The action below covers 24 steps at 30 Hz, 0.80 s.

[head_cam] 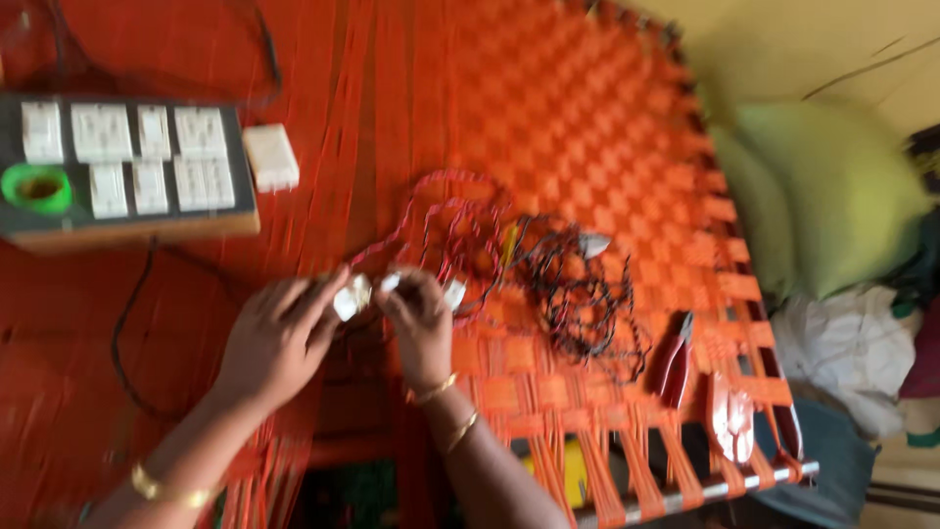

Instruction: The person untangles a bundle of string lights and repairs an electrical plug using a screwdriver and electrical tape.

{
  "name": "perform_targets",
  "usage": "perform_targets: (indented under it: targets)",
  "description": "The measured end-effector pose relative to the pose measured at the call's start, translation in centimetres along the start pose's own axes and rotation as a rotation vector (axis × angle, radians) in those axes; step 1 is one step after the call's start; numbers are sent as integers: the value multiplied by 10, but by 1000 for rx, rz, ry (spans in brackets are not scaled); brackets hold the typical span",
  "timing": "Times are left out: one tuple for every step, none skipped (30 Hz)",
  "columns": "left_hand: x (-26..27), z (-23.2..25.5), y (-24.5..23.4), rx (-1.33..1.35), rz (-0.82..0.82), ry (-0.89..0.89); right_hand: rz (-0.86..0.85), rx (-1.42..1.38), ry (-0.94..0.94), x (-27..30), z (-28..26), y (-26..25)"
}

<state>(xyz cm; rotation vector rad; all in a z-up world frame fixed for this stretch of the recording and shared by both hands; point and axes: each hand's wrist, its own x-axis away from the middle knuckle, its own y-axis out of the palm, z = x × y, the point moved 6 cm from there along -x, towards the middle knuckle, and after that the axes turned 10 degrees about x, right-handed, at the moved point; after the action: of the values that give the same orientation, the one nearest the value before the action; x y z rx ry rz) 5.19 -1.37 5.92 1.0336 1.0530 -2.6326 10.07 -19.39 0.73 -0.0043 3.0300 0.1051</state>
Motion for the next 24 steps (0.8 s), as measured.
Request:
perform_targets:
  targets:
    - [0,-1,1,10,-1,-4,-2,-1,-3,-1,4,0]
    - [2,-1,1,20,-2,-7,-4,-1,-6,-2,8,0]
    - [2,-1,1,31,-2,-7,-2,-2,-14,-1,10,-1]
    - [4,0,1,69,-1,-41,-15,-32,-5,1,11,-2]
    - [3,-2,0,99,11,-70,-35,-65,-8,0,11,0]
    - [3,-3,-1,130,22,-99,-55,-97,-10,1,10,1]
    - [2,-4,-2,231,50,-142,-50,-58,-32,1,6,0]
    - [3,-4,-2,333,79,-184,-44,-19,-55,5,1,-2]
    - [3,-7,-3,432,115,-223,-44,19,-83,5,-3,-1]
    - [1,-8,-3,438,107,-227,-38,-30,-83,3,-5,0]
    - [0,-9,-2,448,99,-236,-33,-76,-77,4,-5,0]
    - [1,-9,-3,458,91,-244,-27,-122,-71,5,-4,1]
    - [1,-7,-3,412,65,-240,-21,-118,-70,6,-4,2]
    - [2,-5,-3,365,39,-236,-14,-115,-69,5,-3,2]
    - [1,-4,-3,323,11,-230,-4,-109,-69,5,-2,1]
    - [-1,-1,-7,256,26,-148,-5,-112,-62,4,-1,1]
    - [-3,3,-10,190,38,-67,-3,-115,-52,5,0,1]
    - [-3,7,-12,123,50,13,-2,-117,-43,5,1,1]
    - [-3,6,-12,105,49,12,-22,-117,-32,5,2,2]
    - [-4,6,-12,86,49,10,-42,-116,-21,4,3,3]
    - [-4,5,-12,65,48,8,-64,-117,-9,4,4,6]
    - [-4,2,-12,110,48,-20,-50,-102,-4,3,5,6]
    - [-4,0,-12,155,47,-50,-37,-87,4,3,5,6]
    - [-4,-2,-13,200,47,-80,-24,-72,11,3,4,7]
